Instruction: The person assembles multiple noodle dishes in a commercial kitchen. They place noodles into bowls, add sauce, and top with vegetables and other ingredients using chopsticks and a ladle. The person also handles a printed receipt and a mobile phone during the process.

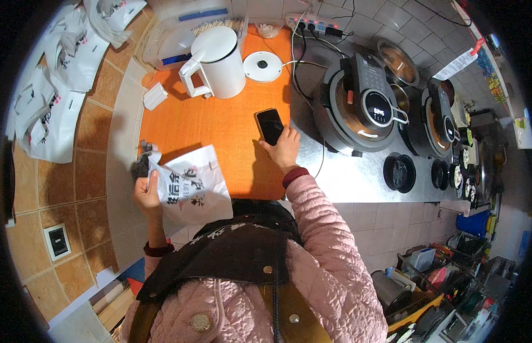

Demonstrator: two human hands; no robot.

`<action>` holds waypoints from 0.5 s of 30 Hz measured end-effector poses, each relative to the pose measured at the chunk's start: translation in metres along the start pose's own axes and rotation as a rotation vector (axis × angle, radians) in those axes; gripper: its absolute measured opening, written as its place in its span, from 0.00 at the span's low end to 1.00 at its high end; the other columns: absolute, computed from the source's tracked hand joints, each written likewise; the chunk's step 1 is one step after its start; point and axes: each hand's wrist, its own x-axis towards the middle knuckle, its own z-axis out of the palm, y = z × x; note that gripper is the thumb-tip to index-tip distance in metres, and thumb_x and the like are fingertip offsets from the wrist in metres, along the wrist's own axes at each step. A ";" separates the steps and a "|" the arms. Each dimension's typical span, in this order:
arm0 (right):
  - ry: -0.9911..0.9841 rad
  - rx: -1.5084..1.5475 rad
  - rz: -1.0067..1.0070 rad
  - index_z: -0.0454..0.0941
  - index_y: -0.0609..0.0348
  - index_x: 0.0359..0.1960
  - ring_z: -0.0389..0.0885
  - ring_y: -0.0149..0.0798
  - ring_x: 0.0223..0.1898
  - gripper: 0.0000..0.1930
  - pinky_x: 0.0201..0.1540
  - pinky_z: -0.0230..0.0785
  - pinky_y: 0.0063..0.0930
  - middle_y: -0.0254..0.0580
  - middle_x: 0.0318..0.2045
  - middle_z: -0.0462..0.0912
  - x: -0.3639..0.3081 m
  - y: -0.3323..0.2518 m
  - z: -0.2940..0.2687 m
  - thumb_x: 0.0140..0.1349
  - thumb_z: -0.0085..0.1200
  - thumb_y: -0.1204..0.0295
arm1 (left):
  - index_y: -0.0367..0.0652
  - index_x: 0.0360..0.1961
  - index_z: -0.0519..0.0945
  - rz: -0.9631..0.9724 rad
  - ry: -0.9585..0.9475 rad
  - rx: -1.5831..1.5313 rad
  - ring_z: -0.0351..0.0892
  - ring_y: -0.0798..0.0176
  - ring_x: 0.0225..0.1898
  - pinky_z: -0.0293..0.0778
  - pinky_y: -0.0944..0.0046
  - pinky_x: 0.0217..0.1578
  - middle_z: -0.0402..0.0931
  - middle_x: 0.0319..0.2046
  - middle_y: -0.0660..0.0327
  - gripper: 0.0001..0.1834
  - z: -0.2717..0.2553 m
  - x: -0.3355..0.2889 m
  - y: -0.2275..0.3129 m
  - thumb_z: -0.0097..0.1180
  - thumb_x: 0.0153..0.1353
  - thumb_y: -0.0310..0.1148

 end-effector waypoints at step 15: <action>-0.049 -0.018 0.264 0.70 0.69 0.48 0.67 0.56 0.52 0.40 0.56 0.63 0.45 0.55 0.48 0.71 0.094 -0.004 0.043 0.38 0.75 0.55 | 0.34 0.35 0.79 0.081 -0.071 0.021 0.67 0.75 0.29 0.65 0.72 0.32 0.73 0.26 0.68 0.10 -0.003 -0.032 0.014 0.54 0.68 0.32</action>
